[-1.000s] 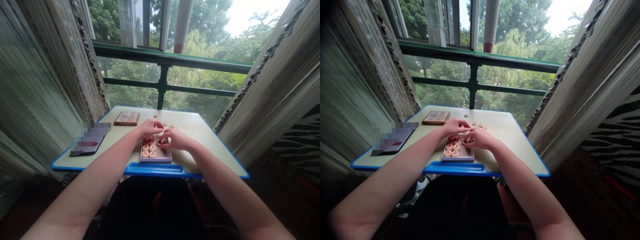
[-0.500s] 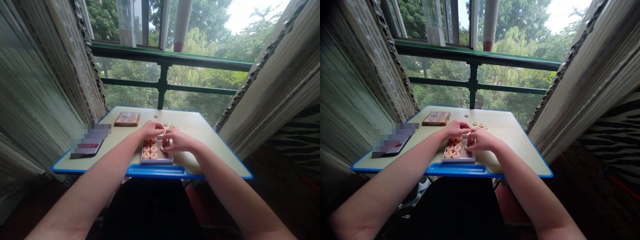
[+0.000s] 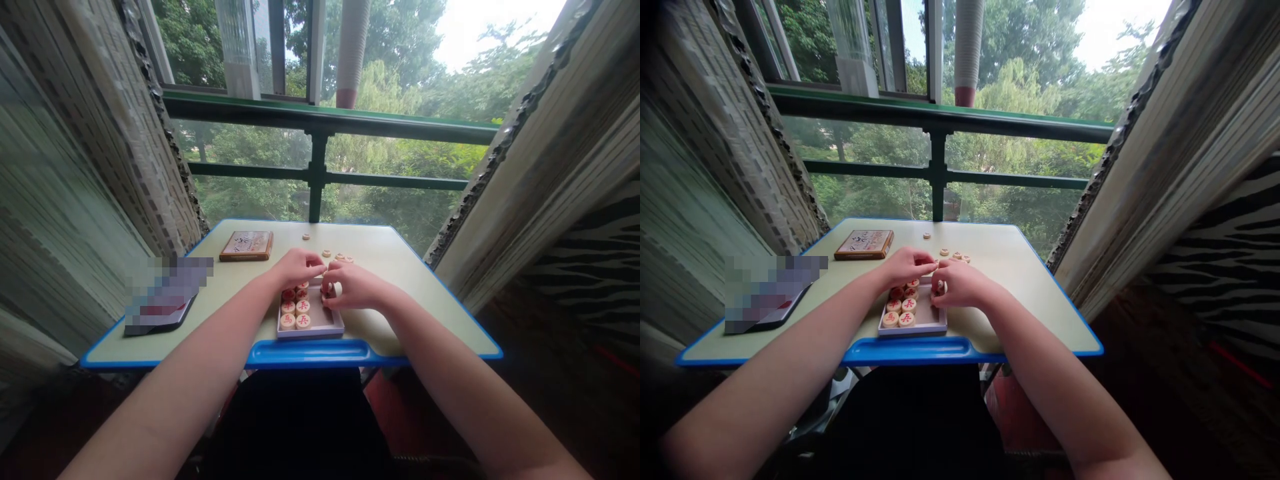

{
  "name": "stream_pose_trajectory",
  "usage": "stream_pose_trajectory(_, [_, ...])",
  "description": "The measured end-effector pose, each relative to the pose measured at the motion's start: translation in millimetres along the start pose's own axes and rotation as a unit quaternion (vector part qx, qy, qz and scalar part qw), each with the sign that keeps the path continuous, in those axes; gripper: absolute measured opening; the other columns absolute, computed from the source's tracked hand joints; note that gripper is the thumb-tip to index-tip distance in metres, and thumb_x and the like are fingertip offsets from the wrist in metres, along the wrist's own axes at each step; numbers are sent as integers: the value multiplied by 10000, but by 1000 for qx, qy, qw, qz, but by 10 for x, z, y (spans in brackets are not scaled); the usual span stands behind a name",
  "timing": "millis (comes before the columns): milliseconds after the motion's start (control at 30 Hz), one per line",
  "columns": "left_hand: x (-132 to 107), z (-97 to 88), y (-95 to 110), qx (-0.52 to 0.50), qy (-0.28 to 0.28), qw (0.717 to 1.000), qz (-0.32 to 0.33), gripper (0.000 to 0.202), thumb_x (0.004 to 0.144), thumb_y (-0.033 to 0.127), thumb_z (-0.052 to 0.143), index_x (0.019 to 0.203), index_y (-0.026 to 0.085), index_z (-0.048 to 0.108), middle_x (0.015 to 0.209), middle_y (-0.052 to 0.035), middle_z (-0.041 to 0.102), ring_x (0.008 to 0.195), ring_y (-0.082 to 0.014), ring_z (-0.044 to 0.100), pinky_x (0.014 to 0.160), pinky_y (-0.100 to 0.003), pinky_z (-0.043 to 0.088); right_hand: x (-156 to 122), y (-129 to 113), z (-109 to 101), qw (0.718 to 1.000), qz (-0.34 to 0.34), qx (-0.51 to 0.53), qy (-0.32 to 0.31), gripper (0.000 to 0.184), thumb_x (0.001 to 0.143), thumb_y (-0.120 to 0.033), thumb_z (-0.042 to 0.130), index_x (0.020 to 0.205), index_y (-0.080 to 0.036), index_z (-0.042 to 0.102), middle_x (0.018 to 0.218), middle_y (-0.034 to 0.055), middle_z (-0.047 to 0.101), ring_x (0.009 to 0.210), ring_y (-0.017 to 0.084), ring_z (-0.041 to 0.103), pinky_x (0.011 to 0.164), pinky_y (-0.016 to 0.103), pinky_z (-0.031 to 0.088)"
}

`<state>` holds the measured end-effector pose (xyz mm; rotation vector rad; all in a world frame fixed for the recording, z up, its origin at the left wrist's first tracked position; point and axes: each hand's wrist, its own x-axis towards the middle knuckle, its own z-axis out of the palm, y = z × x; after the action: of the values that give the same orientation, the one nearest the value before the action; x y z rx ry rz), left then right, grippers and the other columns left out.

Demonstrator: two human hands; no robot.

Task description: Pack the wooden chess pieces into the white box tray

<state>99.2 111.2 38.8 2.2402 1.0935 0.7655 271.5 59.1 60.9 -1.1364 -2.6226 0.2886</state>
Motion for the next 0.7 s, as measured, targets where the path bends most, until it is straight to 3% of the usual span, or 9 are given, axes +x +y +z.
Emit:
stream_pose_trajectory(433, [19, 8, -45, -11, 15, 1000, -13, 416, 753, 488, 511, 748, 115, 695, 586, -8, 619, 539, -110, 490, 495, -210, 339, -6, 60, 12, 1000, 1, 16, 10, 53, 646, -216, 688, 666, -171, 668, 850, 53, 570, 794, 169, 524, 733, 297, 423])
stream_pose_trajectory(700, [55, -41, -128, -20, 91, 993, -68, 373, 733, 445, 527, 706, 109, 687, 559, -19, 615, 515, -112, 474, 498, -228, 341, -10, 28, -27, 1000, 17, 5, -4, 106, 639, -260, 707, 637, -170, 650, 745, 22, 523, 711, 139, 490, 652, 255, 394])
